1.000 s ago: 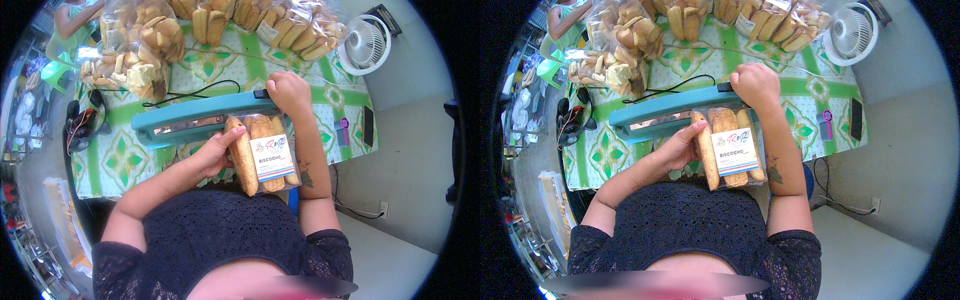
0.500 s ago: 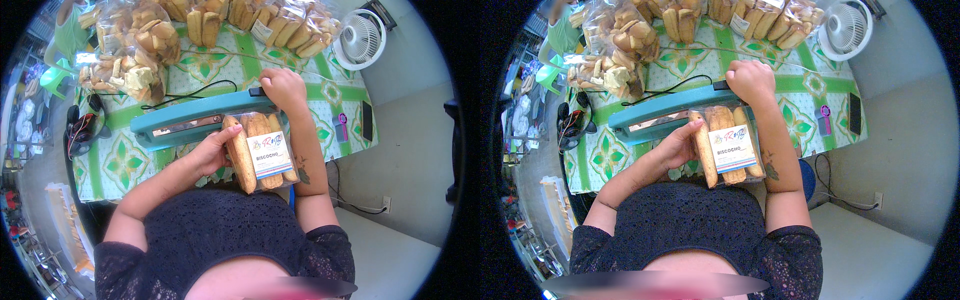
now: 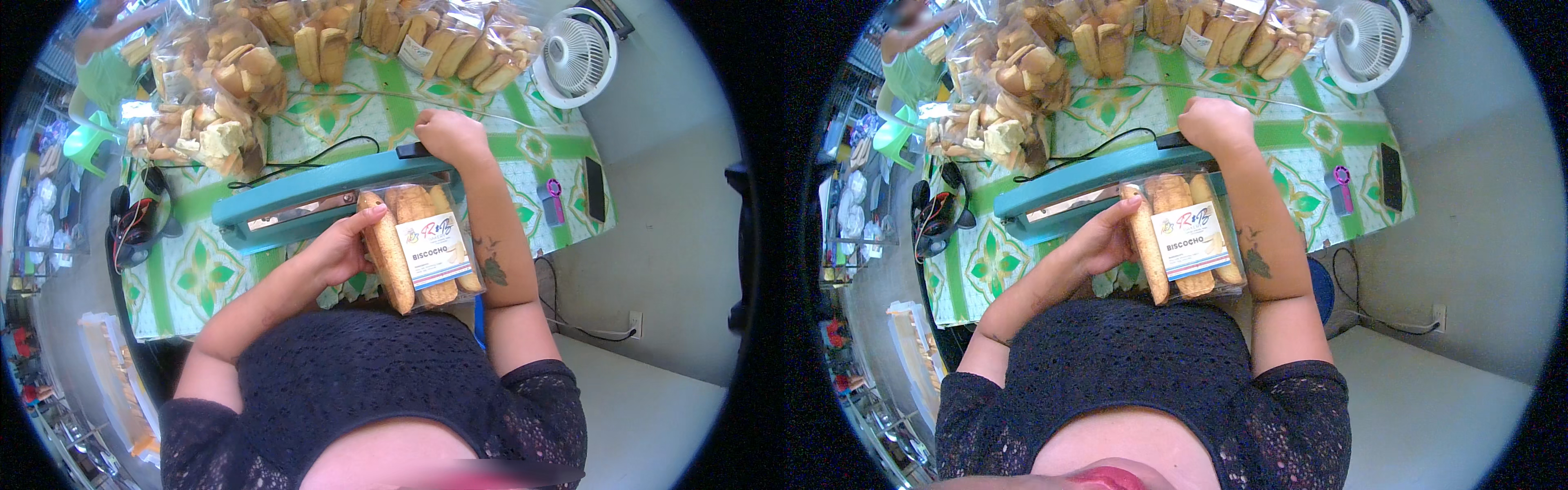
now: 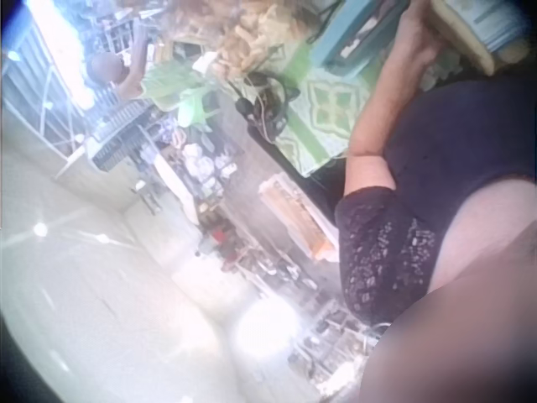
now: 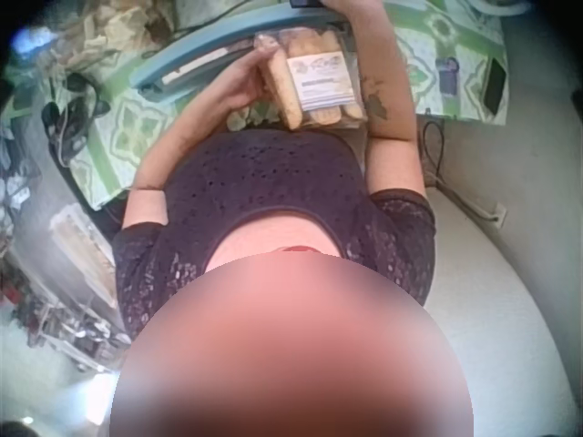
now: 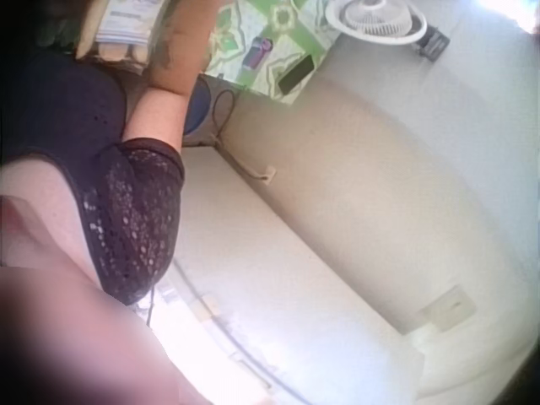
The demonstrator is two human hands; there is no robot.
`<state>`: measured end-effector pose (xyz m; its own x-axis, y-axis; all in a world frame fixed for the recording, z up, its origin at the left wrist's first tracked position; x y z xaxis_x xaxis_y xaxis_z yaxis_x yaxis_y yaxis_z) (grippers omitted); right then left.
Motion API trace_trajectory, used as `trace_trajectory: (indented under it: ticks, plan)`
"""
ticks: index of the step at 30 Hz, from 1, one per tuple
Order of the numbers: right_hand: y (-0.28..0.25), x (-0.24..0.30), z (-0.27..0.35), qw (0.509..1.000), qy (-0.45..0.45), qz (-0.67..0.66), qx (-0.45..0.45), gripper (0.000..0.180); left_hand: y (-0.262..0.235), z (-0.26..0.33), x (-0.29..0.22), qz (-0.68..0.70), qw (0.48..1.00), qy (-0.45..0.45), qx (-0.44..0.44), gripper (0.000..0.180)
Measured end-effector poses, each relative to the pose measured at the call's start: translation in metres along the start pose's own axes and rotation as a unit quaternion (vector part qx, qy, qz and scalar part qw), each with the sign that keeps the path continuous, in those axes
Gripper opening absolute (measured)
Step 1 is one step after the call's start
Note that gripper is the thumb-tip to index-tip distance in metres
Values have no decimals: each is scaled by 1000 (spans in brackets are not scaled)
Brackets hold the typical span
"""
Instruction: The person places biscuits into clear plastic bags, folds the bag edges, and seals them using a handheld impulse sealer. The sealed packages are then set aside on the table.
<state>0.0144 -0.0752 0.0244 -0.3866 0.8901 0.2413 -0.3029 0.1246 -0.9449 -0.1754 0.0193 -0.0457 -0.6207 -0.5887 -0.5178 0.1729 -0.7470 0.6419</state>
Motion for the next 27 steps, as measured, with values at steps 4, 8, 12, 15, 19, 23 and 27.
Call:
trace_trajectory:
  ticks: [4,8,12,15,19,23,27]
  plan:
    - [-2,3,6,1000,1,5,-23,32,0,-1,0,4,1000,-1,6,63]
    - [-5,3,7,1000,11,1,-24,32,-2,-1,0,7,1000,-3,4,62]
    - [-5,4,8,999,5,-9,-35,32,-2,-1,0,12,1000,-1,11,62]
    - [-5,5,10,999,-1,-20,-41,33,-3,-2,0,15,1000,-3,6,61]
    - [-7,5,11,999,4,-12,-37,33,-2,-3,0,19,1000,1,17,61]
    - [-7,6,11,999,8,-16,-37,32,-1,-2,0,22,1000,4,15,61]
    - [-5,4,10,998,1,-19,-57,31,-1,-1,0,21,1000,4,17,62]
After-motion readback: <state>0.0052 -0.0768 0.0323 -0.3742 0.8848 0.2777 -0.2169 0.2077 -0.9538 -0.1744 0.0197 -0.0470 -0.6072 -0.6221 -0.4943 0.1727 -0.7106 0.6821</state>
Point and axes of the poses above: each hand's wrist, its own z-axis away from the middle knuckle, its own y-axis out of the palm, x = y × z, the point moved 4 cm from there along -z, towards the middle knuckle, and after that the axes turned 2 degrees about -z, right-handed, at the moved point
